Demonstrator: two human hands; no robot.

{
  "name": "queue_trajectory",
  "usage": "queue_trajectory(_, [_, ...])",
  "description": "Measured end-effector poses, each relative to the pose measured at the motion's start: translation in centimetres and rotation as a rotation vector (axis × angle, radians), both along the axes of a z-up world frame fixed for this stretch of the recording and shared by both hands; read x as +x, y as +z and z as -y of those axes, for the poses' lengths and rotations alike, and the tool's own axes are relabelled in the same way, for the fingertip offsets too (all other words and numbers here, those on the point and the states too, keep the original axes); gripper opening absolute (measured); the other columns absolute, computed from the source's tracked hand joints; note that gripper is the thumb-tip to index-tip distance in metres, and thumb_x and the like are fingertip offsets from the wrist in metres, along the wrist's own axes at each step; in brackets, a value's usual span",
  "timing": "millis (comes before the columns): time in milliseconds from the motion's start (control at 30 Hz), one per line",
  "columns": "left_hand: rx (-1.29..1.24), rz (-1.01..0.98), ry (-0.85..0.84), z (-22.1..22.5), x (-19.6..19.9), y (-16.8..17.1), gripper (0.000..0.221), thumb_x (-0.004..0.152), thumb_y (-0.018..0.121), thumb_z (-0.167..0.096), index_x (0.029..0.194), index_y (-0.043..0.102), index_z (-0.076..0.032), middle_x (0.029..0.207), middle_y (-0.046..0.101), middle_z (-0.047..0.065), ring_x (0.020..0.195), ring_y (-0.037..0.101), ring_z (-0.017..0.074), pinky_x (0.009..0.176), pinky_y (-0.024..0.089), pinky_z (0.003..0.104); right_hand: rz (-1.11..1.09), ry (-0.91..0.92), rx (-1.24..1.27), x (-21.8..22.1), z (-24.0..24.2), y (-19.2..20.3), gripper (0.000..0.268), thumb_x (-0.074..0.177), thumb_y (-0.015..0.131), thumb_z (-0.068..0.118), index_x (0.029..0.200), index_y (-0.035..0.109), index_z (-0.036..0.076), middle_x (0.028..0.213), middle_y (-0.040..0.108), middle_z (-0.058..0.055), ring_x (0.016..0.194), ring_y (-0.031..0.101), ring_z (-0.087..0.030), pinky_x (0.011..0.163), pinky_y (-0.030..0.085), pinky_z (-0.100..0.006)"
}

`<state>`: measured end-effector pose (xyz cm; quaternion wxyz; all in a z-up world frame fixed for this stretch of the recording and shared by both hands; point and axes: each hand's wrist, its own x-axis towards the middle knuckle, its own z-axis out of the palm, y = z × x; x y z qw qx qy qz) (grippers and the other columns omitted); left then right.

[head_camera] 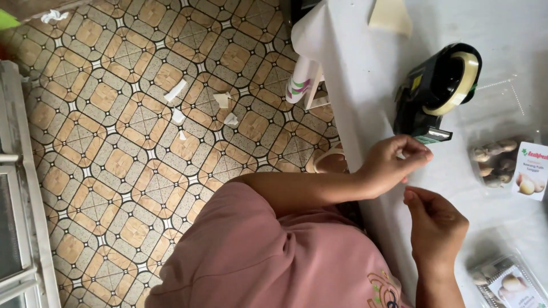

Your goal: Packaging garlic bulbs into small plastic containers, weighing them on a scale, and sealing them with labels.

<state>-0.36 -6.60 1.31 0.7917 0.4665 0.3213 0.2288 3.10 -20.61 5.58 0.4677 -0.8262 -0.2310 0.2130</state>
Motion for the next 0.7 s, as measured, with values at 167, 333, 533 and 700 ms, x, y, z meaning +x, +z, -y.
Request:
queue_trajectory(167, [0.528, 0.389, 0.075, 2.1, -1.0, 0.3, 0.008, 0.103, 0.070, -0.021, 0.109, 0.067, -0.025, 0.108, 0.069, -0.014, 0.096, 0.063, -0.0017, 0.077, 0.048, 0.017, 0.344, 0.066, -0.016, -0.1, 3.6, 0.9, 0.012, 0.106, 0.076, -0.002, 0.118, 0.077, 0.000, 0.104, 0.074, -0.011, 0.093, 0.065, -0.012, 0.086, 0.052, -0.025])
queue_trajectory(333, [0.452, 0.463, -0.017, 3.2, -0.1, 1.2, 0.010, 0.100, 0.072, -0.025, 0.110, 0.069, -0.025, 0.102, 0.064, -0.011, 0.080, 0.051, -0.0005, 0.063, 0.049, 0.014, 0.534, 0.086, -0.053, -0.1, 6.8, 0.9, 0.013, 0.109, 0.081, 0.000, 0.121, 0.080, 0.004, 0.100, 0.068, -0.010, 0.082, 0.057, -0.014, 0.082, 0.047, -0.028])
queue_trajectory(533, [0.167, 0.523, -0.257, 3.6, -0.1, 1.5, 0.013, 0.100, 0.071, -0.027, 0.109, 0.069, -0.019, 0.099, 0.071, -0.009, 0.083, 0.060, 0.0002, 0.062, 0.048, 0.019, 0.562, 0.070, -0.032, -0.8, 8.2, 1.6, 0.015, 0.108, 0.082, -0.004, 0.121, 0.080, 0.003, 0.100, 0.066, -0.011, 0.082, 0.056, -0.016, 0.080, 0.047, -0.029])
queue_trajectory(700, [0.196, 0.612, -0.269, 3.2, -0.8, 1.5, 0.015, 0.099, 0.074, -0.019, 0.113, 0.070, -0.014, 0.105, 0.073, -0.003, 0.100, 0.070, 0.0072, 0.096, 0.058, 0.021, 0.608, 0.081, -0.018, -1.4, 8.1, 2.2, 0.014, 0.105, 0.085, -0.002, 0.116, 0.081, 0.006, 0.094, 0.065, -0.009, 0.080, 0.055, -0.014, 0.079, 0.047, -0.028])
